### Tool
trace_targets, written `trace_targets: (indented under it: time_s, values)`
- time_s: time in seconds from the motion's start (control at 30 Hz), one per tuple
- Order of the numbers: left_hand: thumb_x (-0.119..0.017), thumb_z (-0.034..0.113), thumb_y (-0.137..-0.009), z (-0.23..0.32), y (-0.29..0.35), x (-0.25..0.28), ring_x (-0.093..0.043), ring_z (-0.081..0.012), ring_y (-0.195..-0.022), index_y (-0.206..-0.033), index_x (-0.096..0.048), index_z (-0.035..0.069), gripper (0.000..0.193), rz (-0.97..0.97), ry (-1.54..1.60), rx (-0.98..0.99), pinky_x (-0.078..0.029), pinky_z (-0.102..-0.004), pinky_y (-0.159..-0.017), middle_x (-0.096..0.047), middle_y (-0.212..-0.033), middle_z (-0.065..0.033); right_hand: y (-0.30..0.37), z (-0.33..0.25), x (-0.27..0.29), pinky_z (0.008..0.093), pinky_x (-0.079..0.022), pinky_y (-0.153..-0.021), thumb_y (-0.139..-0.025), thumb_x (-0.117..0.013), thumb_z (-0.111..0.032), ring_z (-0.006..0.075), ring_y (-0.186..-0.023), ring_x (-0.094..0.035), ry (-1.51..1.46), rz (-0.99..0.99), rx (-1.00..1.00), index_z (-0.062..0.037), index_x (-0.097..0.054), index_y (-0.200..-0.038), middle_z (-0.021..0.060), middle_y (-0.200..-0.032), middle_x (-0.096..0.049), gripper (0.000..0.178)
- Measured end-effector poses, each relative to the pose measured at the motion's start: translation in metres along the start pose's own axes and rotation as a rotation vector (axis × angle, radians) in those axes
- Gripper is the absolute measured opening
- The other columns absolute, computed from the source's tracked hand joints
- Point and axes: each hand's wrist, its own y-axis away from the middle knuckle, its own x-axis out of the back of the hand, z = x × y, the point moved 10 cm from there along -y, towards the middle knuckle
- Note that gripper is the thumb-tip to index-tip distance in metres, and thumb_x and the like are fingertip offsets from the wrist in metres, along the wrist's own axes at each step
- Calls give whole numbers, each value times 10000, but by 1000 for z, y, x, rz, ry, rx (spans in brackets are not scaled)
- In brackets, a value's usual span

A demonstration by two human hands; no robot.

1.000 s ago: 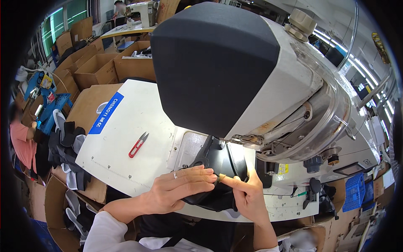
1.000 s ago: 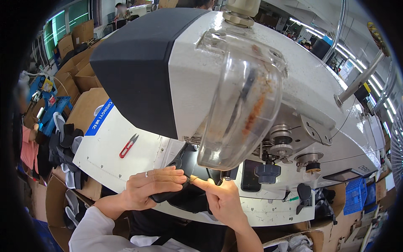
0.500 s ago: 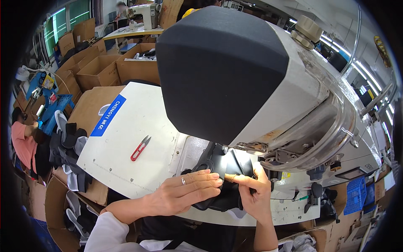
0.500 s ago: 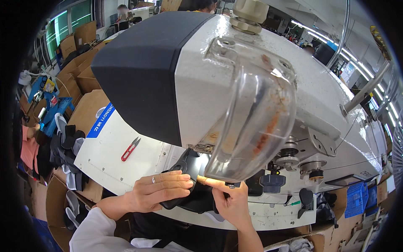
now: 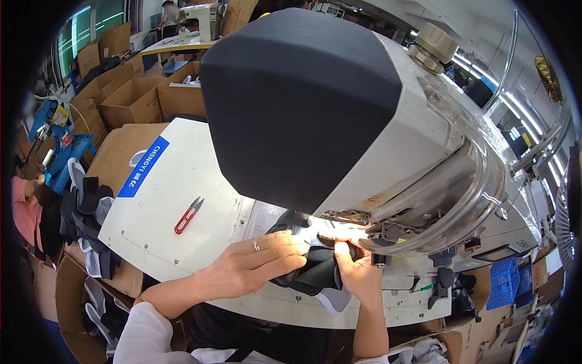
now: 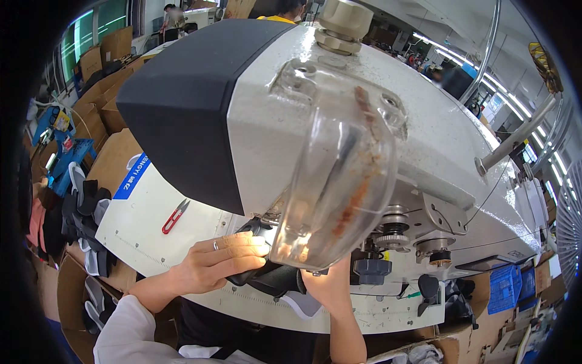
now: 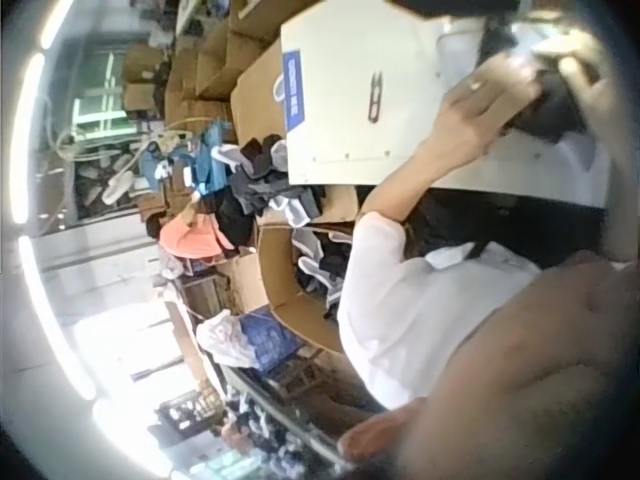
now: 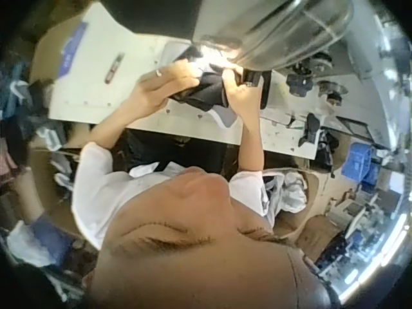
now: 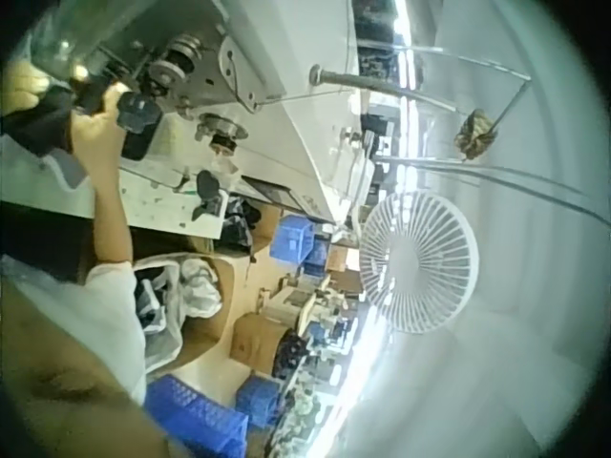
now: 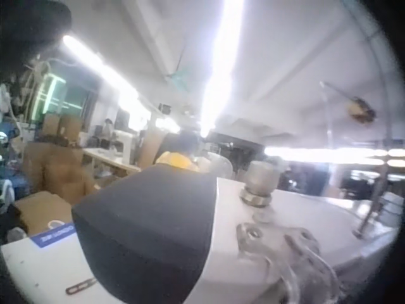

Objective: The person aligns and sews shoe upper components using a sewing machine, trimming threads with thread snips.

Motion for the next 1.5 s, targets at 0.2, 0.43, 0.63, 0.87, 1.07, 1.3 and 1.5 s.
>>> trace_targets:
  time_s: [0.2,0.43,0.63,0.87,1.07,1.3,1.5]
  values:
    - [-612,-73,-664,2,-3,0,-636,-290,-1058,-1132,-639,65,490,22,-18,-22,-534,-373,-948,-659,-1116,-74,-5,0,1,365,-454,-869,-673,-704,-39,272,-939,-591,-56,-67,-52,20,-592,-1052,142,-1021,-606,400]
    - [-607,-71,-667,-4,-8,1,-622,-274,-1080,-1085,-650,69,443,48,-22,-18,-532,-368,-922,-657,-1088,-67,-21,-5,2,313,-487,-802,-903,-593,-128,170,-858,-625,78,-33,56,39,-665,-969,82,-922,-687,193]
    - [-636,-63,-646,-5,-15,5,-627,-244,-1034,-1025,-669,68,402,98,-17,-16,-522,-340,-910,-669,-1044,-52,-20,46,6,327,-474,-714,-900,-608,-142,148,-769,-581,278,-71,32,26,-642,-893,57,-851,-672,172]
    - [-665,-38,-663,-6,-22,5,-627,-229,-989,-1018,-678,71,371,115,-91,-47,-530,-329,-869,-669,-991,-43,-18,111,15,319,-492,-744,-873,-657,-155,151,-792,-581,-2,40,56,-1,-642,-919,53,-911,-671,162]
    - [-654,-57,-682,-17,-20,5,-624,-221,-994,-1040,-673,83,385,106,-64,13,-544,-327,-831,-664,-957,-34,-33,62,1,313,-510,-786,-830,-727,-125,151,-848,-593,-107,-54,-29,1,-621,-1020,68,-1031,-650,251]
    - [-653,-66,-687,-18,-26,5,-609,-225,-979,-1055,-673,87,399,90,-23,23,-546,-333,-800,-643,-934,-40,-31,51,6,306,-502,-767,-819,-725,-91,145,-846,-605,341,-149,-68,7,-652,-934,53,-933,-664,167]
    - [-709,-12,-730,-31,-17,16,-622,-228,-840,-1035,-687,70,316,192,51,238,-524,-305,-698,-643,-915,-57,-24,27,7,299,-492,-798,-806,-752,-116,157,-912,-613,348,-192,-165,14,-660,-980,70,-987,-675,236]
